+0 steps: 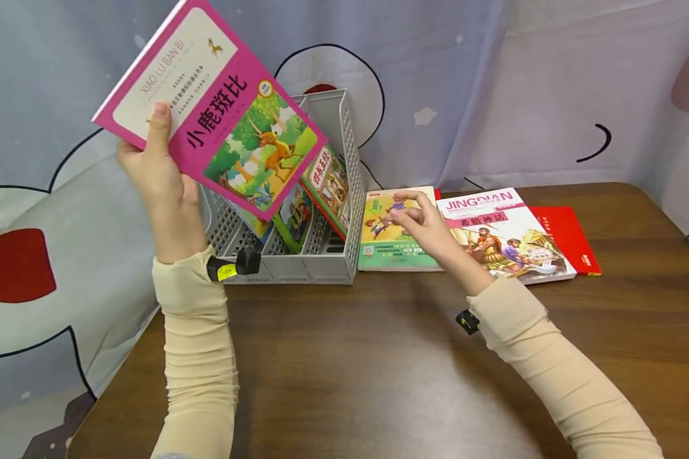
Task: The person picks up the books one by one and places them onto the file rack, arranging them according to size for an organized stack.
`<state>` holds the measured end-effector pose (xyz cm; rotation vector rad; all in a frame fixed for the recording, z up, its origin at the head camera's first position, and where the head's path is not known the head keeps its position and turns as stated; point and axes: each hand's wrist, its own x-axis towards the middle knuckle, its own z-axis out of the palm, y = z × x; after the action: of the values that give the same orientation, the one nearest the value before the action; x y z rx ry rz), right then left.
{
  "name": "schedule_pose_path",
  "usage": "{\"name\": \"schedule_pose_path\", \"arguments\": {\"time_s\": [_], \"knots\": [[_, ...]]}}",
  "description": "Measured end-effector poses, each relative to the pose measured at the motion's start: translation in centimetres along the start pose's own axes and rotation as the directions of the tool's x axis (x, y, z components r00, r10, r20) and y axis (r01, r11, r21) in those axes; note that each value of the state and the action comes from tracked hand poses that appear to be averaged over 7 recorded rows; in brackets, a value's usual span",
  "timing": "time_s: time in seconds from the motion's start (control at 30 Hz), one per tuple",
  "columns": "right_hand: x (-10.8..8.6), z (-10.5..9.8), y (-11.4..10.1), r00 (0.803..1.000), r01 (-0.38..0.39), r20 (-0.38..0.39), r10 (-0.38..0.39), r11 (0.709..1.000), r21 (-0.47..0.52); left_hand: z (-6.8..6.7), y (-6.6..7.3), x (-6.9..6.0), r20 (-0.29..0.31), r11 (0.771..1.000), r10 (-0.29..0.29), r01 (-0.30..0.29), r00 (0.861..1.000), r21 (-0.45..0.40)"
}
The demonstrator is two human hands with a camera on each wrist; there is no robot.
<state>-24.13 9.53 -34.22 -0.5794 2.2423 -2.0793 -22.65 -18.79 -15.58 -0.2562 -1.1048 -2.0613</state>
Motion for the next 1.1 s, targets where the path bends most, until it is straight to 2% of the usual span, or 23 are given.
{"name": "schedule_pose_path", "arguments": {"time_s": [0.03,0.1,0.17,0.3,0.43,0.53,0.63,0.73,0.8,1.03,1.1], "knots": [[-1.6,0.5,-0.6,0.998,-0.041,-0.046,0.041,0.999,-0.007,0.0,-0.1,0.1,0.009,1.0,-0.021,0.021,1.0,-0.009],[-4.8,1.8,-2.0,0.982,-0.127,-0.141,0.123,0.992,-0.019,-0.1,-0.1,0.1,0.026,0.998,-0.062,0.062,0.998,-0.022],[-4.8,1.8,-2.0,0.982,-0.132,-0.142,0.127,0.991,-0.02,0.2,-0.1,-0.4,0.027,0.999,0.041,-0.041,0.999,-0.004],[-5.0,1.7,-2.0,0.979,-0.145,-0.144,0.141,0.989,-0.018,0.7,-0.6,-0.9,0.013,0.978,0.207,-0.207,0.978,0.029],[-5.2,1.6,-1.9,0.977,-0.153,-0.151,0.149,0.988,-0.017,1.1,-1.3,-0.9,-0.06,0.965,0.263,-0.262,0.963,0.019],[-5.2,1.5,-1.8,0.978,-0.15,-0.151,0.145,0.988,-0.025,1.5,-1.9,-0.6,-0.101,0.959,0.28,-0.282,0.955,-0.003],[-5.1,1.5,-1.8,0.979,-0.146,-0.147,0.14,0.989,-0.032,1.7,-2.7,-0.3,-0.119,0.96,0.276,-0.279,0.954,-0.002],[-5.0,1.6,-1.8,0.979,-0.146,-0.149,0.14,0.989,-0.031,1.7,-3.5,0.0,-0.119,0.963,0.269,-0.265,0.956,0.05],[-5.0,1.6,-1.8,0.979,-0.148,-0.149,0.142,0.989,-0.029,1.7,-4.2,0.3,-0.113,0.968,0.245,-0.236,0.963,0.088],[-4.9,1.7,-1.9,0.979,-0.15,-0.147,0.145,0.988,-0.024,1.1,-8.3,1.6,-0.075,0.963,0.213,-0.196,0.974,0.184],[-4.8,1.8,-1.9,0.979,-0.145,-0.145,0.141,0.989,-0.02,1.0,-9.2,1.6,-0.072,0.965,0.181,-0.162,0.981,0.208]]}}
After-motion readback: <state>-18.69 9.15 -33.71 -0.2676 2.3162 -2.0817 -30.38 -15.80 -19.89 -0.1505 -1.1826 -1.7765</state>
